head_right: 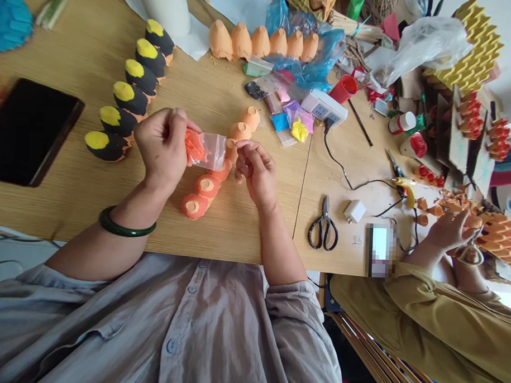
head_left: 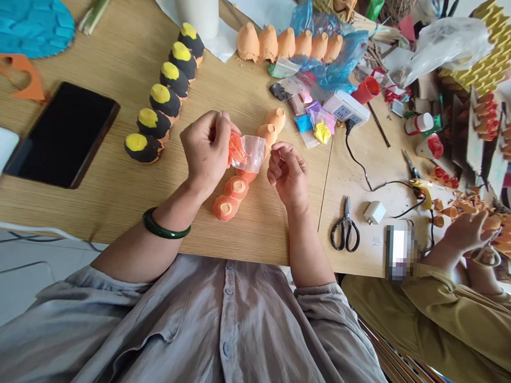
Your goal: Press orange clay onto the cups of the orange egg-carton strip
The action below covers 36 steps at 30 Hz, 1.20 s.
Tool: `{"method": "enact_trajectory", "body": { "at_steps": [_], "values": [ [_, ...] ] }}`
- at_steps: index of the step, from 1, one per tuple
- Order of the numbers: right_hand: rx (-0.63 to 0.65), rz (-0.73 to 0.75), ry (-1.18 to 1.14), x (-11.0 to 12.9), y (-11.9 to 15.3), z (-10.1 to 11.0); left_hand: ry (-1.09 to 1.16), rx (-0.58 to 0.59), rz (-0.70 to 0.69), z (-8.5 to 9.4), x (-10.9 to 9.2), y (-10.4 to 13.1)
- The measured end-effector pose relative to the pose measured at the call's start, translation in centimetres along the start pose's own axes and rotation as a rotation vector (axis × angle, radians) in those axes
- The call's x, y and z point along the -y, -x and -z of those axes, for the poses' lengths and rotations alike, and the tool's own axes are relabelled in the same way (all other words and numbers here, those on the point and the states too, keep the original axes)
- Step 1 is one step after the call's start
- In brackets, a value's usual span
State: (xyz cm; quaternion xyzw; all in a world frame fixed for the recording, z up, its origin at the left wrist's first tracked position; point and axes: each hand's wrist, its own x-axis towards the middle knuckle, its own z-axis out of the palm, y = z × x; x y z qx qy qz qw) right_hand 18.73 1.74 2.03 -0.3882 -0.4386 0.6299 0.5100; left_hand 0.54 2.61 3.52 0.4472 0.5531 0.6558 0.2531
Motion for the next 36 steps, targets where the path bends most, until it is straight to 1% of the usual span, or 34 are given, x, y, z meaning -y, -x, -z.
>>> {"method": "enact_trajectory", "body": {
  "at_steps": [5,7,9,12,15,17,19,23,30,32,36],
  "values": [
    [0.055,-0.066,0.020,1.3,1.1,-1.5,-0.032,-0.024,-0.075,0.2,0.4,-0.1],
    [0.091,-0.078,0.062,1.6,1.3,-1.9,-0.055,-0.008,-0.097,0.4,0.4,0.0],
    [0.098,-0.070,0.124,1.6,1.4,-2.1,-0.058,0.026,-0.106,0.5,0.4,0.2],
    [0.053,-0.014,0.210,1.4,1.2,-2.0,-0.070,0.025,-0.113,0.5,0.5,0.3],
    [0.011,0.022,0.209,1.0,1.0,-1.9,-0.086,0.050,-0.099,0.4,0.7,0.2],
    [-0.002,0.008,0.160,0.9,0.9,-1.9,-0.074,0.068,-0.088,0.4,0.9,0.1],
    [0.015,-0.028,0.116,1.1,1.0,-2.0,-0.069,0.069,-0.092,0.4,0.8,0.3],
    [0.056,-0.076,0.146,1.6,1.4,-2.2,-0.074,0.125,-0.123,0.5,0.2,1.0],
    [0.006,0.046,0.270,1.5,1.3,-1.8,-0.128,0.150,-0.153,0.5,0.1,1.4],
    [0.009,0.027,0.229,1.4,1.2,-1.8,-0.137,0.182,-0.136,0.6,0.2,1.4],
    [0.028,-0.081,0.113,1.2,1.0,-1.6,-0.147,0.212,-0.133,0.5,0.0,1.6]
  ]
}}
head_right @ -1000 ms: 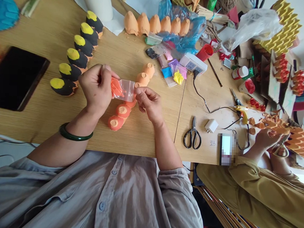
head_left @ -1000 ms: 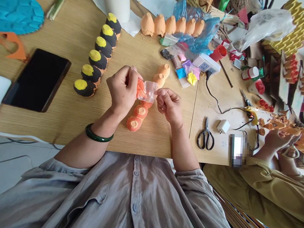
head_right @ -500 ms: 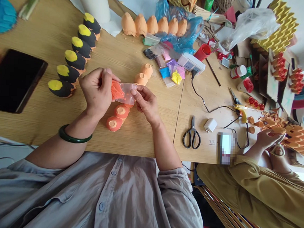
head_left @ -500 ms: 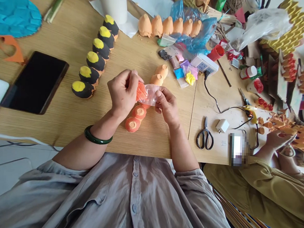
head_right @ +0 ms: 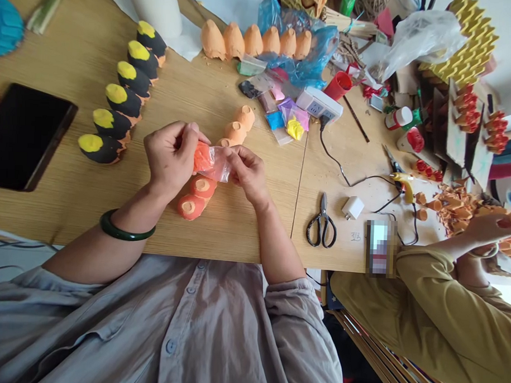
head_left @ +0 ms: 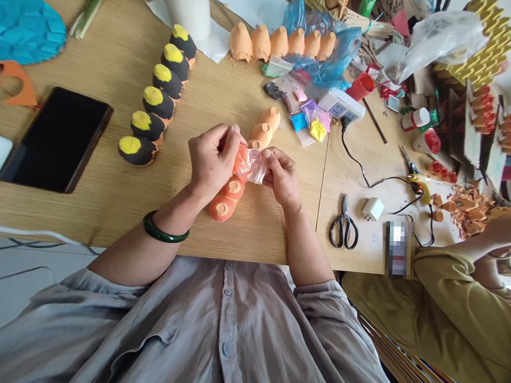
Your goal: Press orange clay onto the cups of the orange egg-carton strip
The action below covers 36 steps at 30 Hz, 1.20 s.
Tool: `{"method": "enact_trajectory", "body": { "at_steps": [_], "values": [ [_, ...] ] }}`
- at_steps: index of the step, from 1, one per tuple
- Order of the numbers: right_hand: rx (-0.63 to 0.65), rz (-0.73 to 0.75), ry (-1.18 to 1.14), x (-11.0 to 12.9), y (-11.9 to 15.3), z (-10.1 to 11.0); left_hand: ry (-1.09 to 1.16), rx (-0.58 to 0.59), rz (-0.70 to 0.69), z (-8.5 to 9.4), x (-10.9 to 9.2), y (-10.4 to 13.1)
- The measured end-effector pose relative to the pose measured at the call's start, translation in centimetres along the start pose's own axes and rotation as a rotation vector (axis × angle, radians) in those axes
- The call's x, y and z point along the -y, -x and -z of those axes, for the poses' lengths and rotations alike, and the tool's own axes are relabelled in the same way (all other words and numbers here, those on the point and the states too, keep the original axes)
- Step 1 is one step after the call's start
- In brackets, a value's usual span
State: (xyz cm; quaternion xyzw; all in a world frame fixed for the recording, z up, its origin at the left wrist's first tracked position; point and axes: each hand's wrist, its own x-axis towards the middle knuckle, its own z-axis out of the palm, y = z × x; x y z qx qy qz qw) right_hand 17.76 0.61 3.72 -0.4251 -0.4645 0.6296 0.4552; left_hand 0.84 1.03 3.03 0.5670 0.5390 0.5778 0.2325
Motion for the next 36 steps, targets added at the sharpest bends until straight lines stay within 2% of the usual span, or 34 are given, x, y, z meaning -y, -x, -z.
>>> {"method": "enact_trajectory", "body": {
  "at_steps": [4,8,12,16,20,23,29,32,36],
  "values": [
    [-0.040,0.081,0.112,-0.1,0.0,0.4,0.023,-0.004,-0.039,-0.2,-0.5,0.3],
    [-0.050,0.122,0.170,-0.3,-0.1,0.5,-0.009,0.016,0.004,-0.1,-0.2,0.2],
    [0.105,0.020,0.139,-0.1,-0.2,0.5,0.041,-0.049,0.033,0.2,0.4,-0.3],
    [0.207,0.059,0.149,0.2,-0.1,0.5,0.078,-0.093,0.054,0.2,0.6,-0.6],
    [0.133,0.172,0.168,0.1,0.0,0.4,0.076,-0.070,0.084,0.0,0.7,-0.4],
    [0.106,0.155,0.153,-0.3,0.0,0.3,0.050,-0.085,0.083,0.0,0.9,-0.4],
    [0.198,0.032,0.076,-0.5,0.2,0.2,0.050,-0.072,0.069,0.8,1.3,-0.9],
    [0.233,0.070,0.116,-0.2,0.4,0.3,0.060,-0.060,0.073,0.8,1.3,-0.8],
    [0.190,0.132,0.170,0.3,0.5,0.3,0.038,-0.063,0.084,0.6,1.2,-0.6]
  ]
}}
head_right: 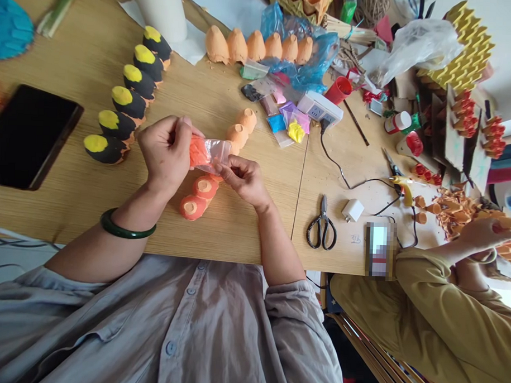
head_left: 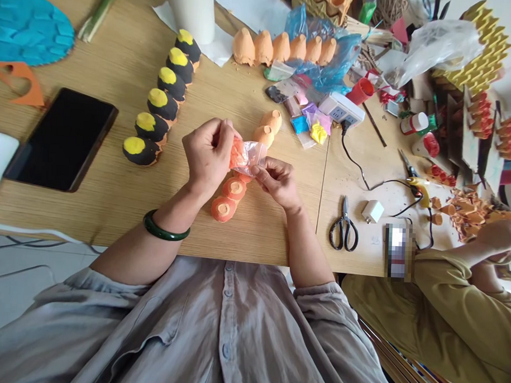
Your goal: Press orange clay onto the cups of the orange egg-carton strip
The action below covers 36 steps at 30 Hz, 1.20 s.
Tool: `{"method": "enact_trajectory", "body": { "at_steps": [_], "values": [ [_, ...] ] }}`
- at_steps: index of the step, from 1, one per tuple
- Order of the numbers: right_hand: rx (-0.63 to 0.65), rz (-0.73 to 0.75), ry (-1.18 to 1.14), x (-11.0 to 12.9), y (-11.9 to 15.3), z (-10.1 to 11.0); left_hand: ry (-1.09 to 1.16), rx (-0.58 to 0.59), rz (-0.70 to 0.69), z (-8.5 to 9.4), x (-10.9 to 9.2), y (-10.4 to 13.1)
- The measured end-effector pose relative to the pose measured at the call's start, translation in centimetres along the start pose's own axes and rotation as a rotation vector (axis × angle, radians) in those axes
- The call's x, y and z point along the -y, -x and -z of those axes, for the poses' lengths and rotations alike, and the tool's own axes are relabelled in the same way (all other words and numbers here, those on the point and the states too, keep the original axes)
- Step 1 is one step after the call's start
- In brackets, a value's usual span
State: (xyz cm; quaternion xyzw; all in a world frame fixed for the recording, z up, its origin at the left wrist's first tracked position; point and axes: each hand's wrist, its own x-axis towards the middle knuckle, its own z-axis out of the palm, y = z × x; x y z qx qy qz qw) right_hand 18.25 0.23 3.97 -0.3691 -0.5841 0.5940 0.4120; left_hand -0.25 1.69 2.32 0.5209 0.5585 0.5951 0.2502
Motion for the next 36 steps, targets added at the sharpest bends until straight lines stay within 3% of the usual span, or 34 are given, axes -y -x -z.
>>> {"method": "enact_trajectory", "body": {
  "at_steps": [6,14,21,25,29,32,36],
  "values": [
    [0.088,-0.143,-0.062,0.4,0.0,-0.1,-0.010,-0.046,-0.018,-0.3,-0.6,0.0],
    [0.018,-0.184,-0.118,0.3,-0.1,-0.2,-0.035,-0.058,-0.041,-0.4,-1.2,0.6],
    [-0.230,-0.119,-0.085,1.2,-0.5,1.0,0.008,0.050,-0.039,-0.4,-0.9,0.9],
    [-0.545,-0.132,-0.120,2.6,-2.8,4.1,-0.002,0.125,0.048,-0.4,0.0,0.6],
    [-0.790,-0.311,-0.077,3.7,-6.6,7.5,0.119,0.183,0.126,-1.3,0.6,0.9],
    [-0.849,-0.397,-0.054,3.7,-8.2,9.1,0.242,0.232,0.230,-2.2,0.7,1.4],
    [-0.893,-0.403,-0.033,2.7,-7.0,9.0,0.314,0.274,0.246,-2.8,1.0,1.6]
  ]
}}
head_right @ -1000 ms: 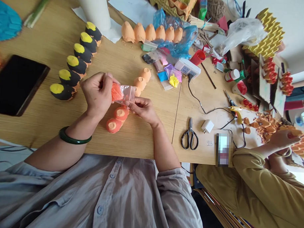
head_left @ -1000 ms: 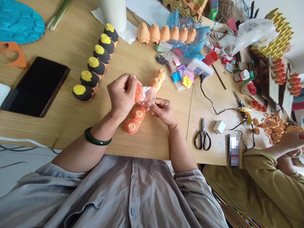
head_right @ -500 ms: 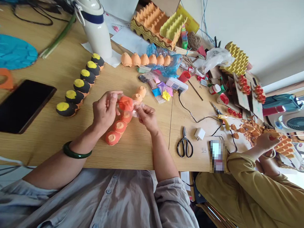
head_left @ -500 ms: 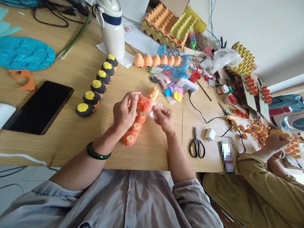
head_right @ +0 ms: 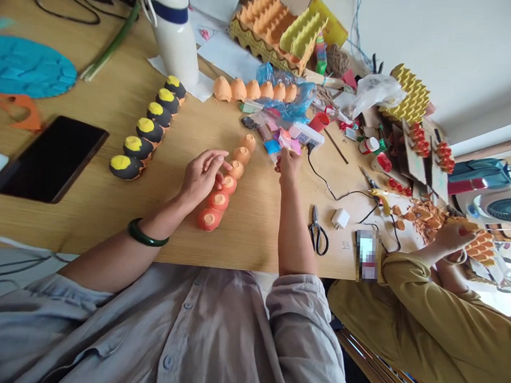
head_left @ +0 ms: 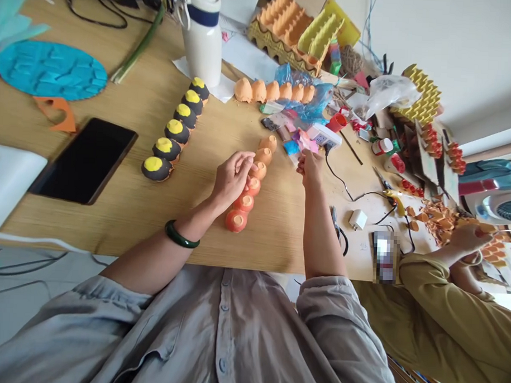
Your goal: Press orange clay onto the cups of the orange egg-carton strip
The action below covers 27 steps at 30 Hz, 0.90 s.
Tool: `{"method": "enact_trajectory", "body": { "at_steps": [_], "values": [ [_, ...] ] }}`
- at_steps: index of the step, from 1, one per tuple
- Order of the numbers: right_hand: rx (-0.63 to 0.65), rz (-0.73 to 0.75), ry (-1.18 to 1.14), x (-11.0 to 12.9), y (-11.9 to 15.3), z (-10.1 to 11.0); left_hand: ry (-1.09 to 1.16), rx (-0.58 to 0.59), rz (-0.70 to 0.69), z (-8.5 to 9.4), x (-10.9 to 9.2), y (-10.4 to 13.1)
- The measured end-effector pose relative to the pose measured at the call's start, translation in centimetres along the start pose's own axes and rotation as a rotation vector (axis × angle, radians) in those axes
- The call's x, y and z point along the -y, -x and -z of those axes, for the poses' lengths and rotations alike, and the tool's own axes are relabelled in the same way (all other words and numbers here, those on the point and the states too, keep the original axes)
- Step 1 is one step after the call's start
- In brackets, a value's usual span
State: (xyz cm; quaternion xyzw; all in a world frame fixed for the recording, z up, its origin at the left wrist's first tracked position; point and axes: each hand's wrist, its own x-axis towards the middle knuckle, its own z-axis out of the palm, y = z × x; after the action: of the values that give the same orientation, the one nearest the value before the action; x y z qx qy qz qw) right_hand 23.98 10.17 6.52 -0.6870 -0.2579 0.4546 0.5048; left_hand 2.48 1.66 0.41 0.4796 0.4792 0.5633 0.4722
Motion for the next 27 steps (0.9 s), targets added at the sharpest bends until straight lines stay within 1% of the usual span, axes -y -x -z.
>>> {"method": "enact_trajectory", "body": {
  "at_steps": [2,3,5,7,11,13,15,16,19,24,27],
  "values": [
    [0.030,0.035,-0.044,-1.3,1.1,0.5,0.005,0.001,0.003,0.3,0.2,-0.3],
    [0.076,0.054,-0.085,-2.0,1.8,0.6,0.005,-0.001,0.002,0.6,0.3,-0.4],
    [0.228,0.101,-0.194,-3.2,3.1,0.7,-0.017,0.005,-0.003,1.0,0.4,-0.6],
    [0.362,0.135,-0.243,-4.1,4.2,0.6,-0.052,-0.001,-0.026,1.2,0.1,-0.6],
    [0.504,0.183,-0.171,-5.5,6.2,0.1,-0.136,-0.003,-0.142,1.0,-1.2,0.2],
    [0.572,0.264,-0.146,-6.1,7.3,-0.1,-0.224,0.054,-0.243,0.8,-2.0,0.7],
    [0.611,0.323,-0.130,-6.6,8.4,-0.1,-0.319,0.133,-0.345,0.8,-2.5,0.9],
    [0.616,0.326,-0.119,-6.7,9.0,0.0,-0.356,0.167,-0.377,0.9,-2.7,1.0],
    [0.610,0.303,-0.088,-6.8,10.4,0.0,-0.398,0.213,-0.409,1.0,-2.6,1.0],
    [0.597,0.290,-0.011,-6.6,11.2,-0.1,-0.426,0.179,-0.434,1.0,-2.2,0.9],
    [0.574,0.364,-0.085,-6.3,10.9,0.1,-0.387,0.121,-0.465,0.9,-2.4,1.0]
  ]
}}
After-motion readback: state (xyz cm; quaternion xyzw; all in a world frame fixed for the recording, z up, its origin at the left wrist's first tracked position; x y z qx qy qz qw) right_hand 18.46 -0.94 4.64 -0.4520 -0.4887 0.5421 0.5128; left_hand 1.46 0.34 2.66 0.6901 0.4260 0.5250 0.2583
